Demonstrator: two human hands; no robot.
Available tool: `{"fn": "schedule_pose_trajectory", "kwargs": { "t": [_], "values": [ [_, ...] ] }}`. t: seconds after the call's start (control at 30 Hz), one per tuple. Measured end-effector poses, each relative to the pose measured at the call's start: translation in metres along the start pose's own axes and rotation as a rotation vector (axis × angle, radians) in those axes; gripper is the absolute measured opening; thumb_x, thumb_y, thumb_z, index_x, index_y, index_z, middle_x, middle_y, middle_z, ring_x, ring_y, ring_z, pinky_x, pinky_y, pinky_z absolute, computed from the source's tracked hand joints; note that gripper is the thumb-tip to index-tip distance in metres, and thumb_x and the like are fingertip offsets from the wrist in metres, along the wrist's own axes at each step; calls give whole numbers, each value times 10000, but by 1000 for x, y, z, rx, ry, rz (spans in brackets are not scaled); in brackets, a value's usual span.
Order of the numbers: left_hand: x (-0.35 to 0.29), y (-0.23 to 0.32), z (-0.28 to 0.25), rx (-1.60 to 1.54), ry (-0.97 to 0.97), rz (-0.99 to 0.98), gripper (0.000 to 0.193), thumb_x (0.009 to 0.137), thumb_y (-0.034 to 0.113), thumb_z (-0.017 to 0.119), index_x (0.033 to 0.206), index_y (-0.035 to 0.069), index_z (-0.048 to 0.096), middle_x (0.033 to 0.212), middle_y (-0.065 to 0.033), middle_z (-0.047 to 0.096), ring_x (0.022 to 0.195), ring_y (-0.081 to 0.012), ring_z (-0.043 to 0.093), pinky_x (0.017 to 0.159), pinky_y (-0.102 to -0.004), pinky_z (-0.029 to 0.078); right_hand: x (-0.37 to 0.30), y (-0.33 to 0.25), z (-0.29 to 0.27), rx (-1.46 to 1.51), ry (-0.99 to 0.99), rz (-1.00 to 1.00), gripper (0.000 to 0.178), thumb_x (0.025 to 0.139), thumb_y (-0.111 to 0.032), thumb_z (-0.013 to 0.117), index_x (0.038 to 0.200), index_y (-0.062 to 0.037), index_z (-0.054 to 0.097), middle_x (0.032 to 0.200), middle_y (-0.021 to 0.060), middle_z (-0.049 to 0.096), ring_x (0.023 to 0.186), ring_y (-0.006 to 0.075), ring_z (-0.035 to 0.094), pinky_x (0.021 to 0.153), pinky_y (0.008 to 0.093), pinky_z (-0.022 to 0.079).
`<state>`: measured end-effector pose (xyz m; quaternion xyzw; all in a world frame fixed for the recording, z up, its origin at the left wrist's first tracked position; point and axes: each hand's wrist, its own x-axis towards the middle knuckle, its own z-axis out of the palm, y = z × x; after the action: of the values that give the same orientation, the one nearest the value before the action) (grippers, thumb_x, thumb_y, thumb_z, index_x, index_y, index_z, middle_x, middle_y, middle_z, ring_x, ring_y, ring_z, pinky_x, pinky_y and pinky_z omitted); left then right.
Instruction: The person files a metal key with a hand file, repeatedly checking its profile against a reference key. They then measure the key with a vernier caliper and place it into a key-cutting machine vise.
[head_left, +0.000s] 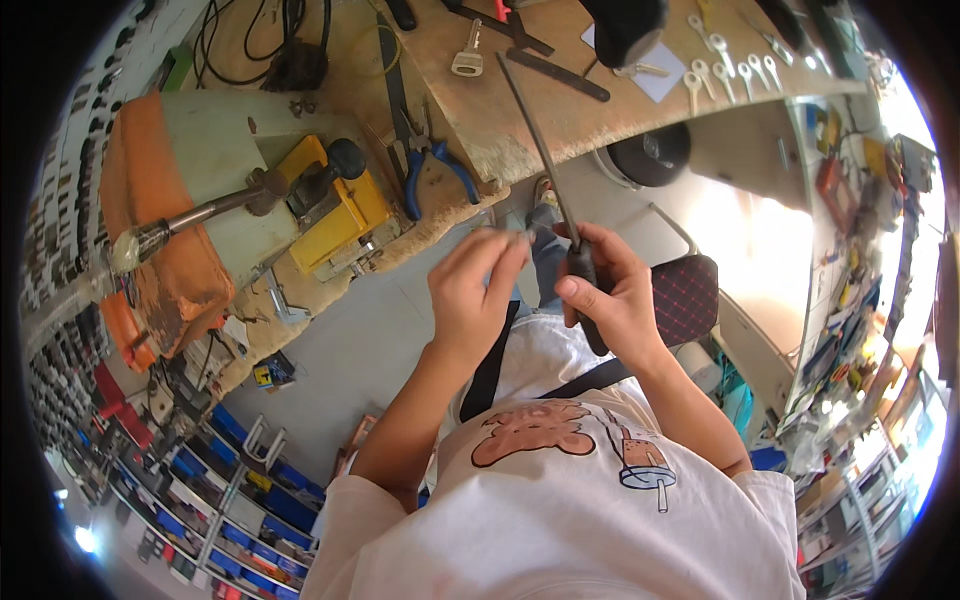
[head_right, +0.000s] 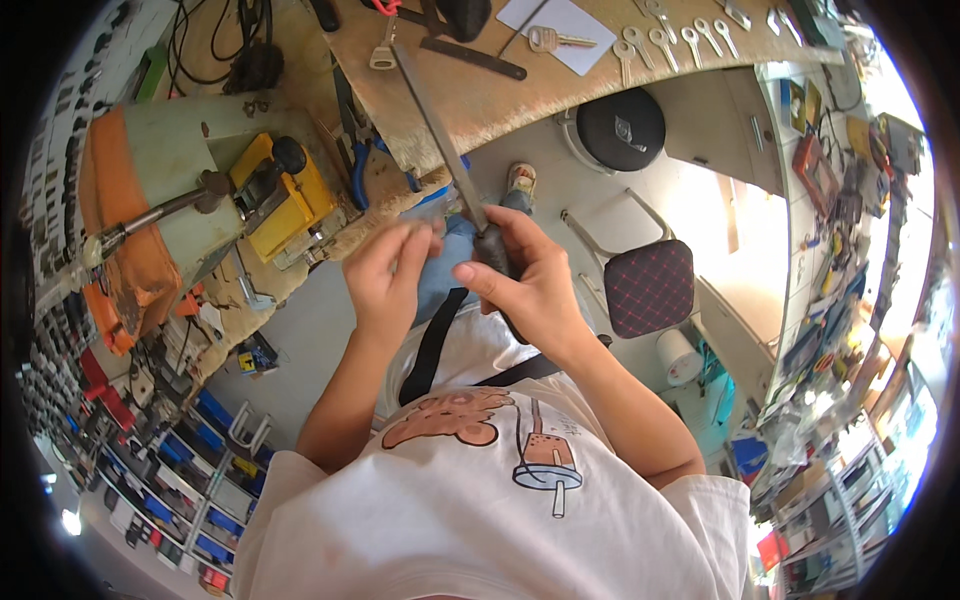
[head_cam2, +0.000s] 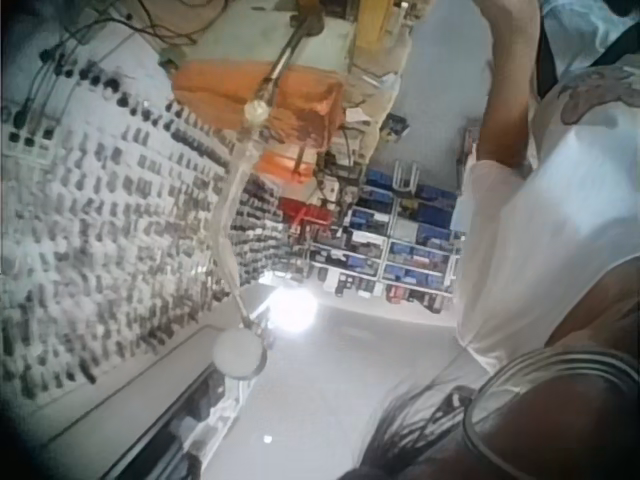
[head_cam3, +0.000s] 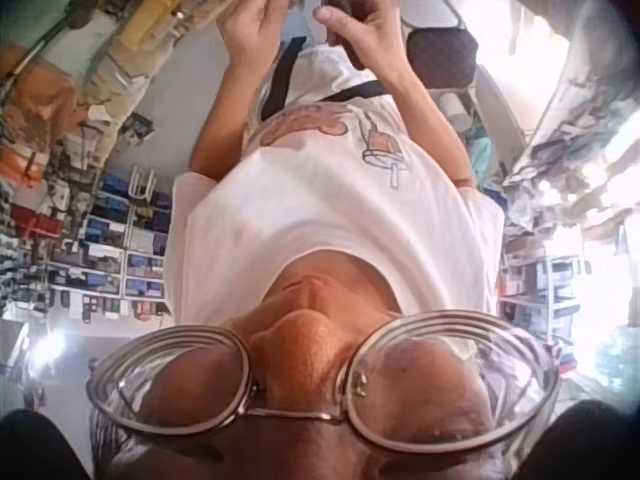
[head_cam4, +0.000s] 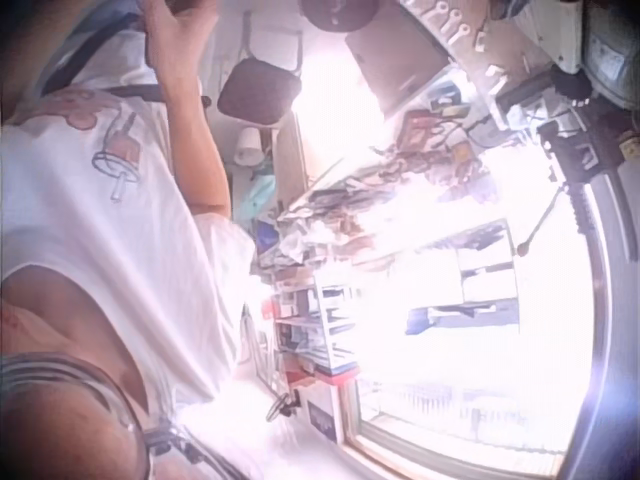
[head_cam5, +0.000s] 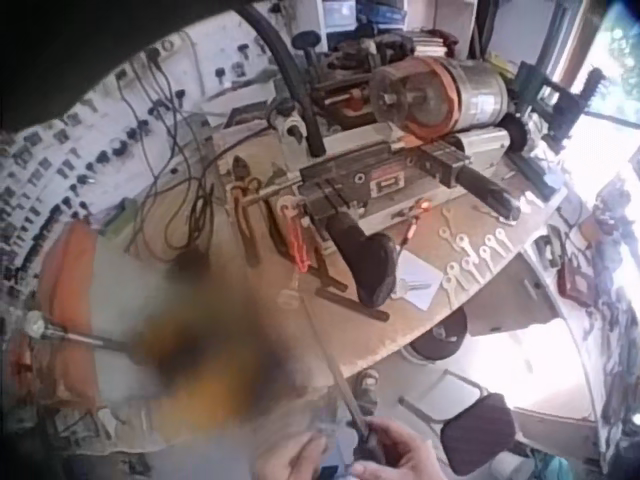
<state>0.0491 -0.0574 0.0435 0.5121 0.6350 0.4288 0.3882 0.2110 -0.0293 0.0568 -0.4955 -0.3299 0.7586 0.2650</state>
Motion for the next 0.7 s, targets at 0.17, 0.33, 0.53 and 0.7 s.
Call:
{"fn": "schedule_pose_trajectory", "kwargs": {
  "t": [0.17, 0.33, 0.53, 0.7],
  "values": [
    [-33, 13, -7, 314, 34, 165, 188, 745, -19, 677, 926, -13, 631, 758, -106, 567, 638, -262, 578, 556, -319, 467, 17, -20, 17, 34, -123, 156, 366, 788, -176, 733, 1024, 27, 542, 747, 29, 581, 546, 48, 513, 478, 195, 424],
    [-35, 14, -17, 349, 47, 176, 247, 714, -37, 705, 949, -12, 636, 796, -95, 588, 675, -217, 603, 590, -298, 494, 20, -32, 27, -134, -156, 166, 173, 776, -68, 655, 879, 15, 545, 734, 22, 579, 599, 49, 525, 533, 203, 424],
    [-14, -1, -33, -660, -226, -581, 109, 830, 5, 621, 914, -52, 581, 809, -82, 606, 721, -152, 614, 647, -297, 545, 27, -36, 29, -346, -131, -22, 114, 759, -54, 630, 846, -20, 565, 722, -13, 563, 668, 47, 496, 613, 205, 423],
    [24, -16, -24, -756, -195, -619, 126, 874, 85, 602, 921, -30, 578, 807, -98, 621, 704, -155, 620, 632, -313, 564, 26, -35, 10, -368, 2, -89, 338, 844, -108, 566, 1159, 15, 567, 757, 1, 533, 591, 55, 480, 542, 215, 406]
  ]
}}
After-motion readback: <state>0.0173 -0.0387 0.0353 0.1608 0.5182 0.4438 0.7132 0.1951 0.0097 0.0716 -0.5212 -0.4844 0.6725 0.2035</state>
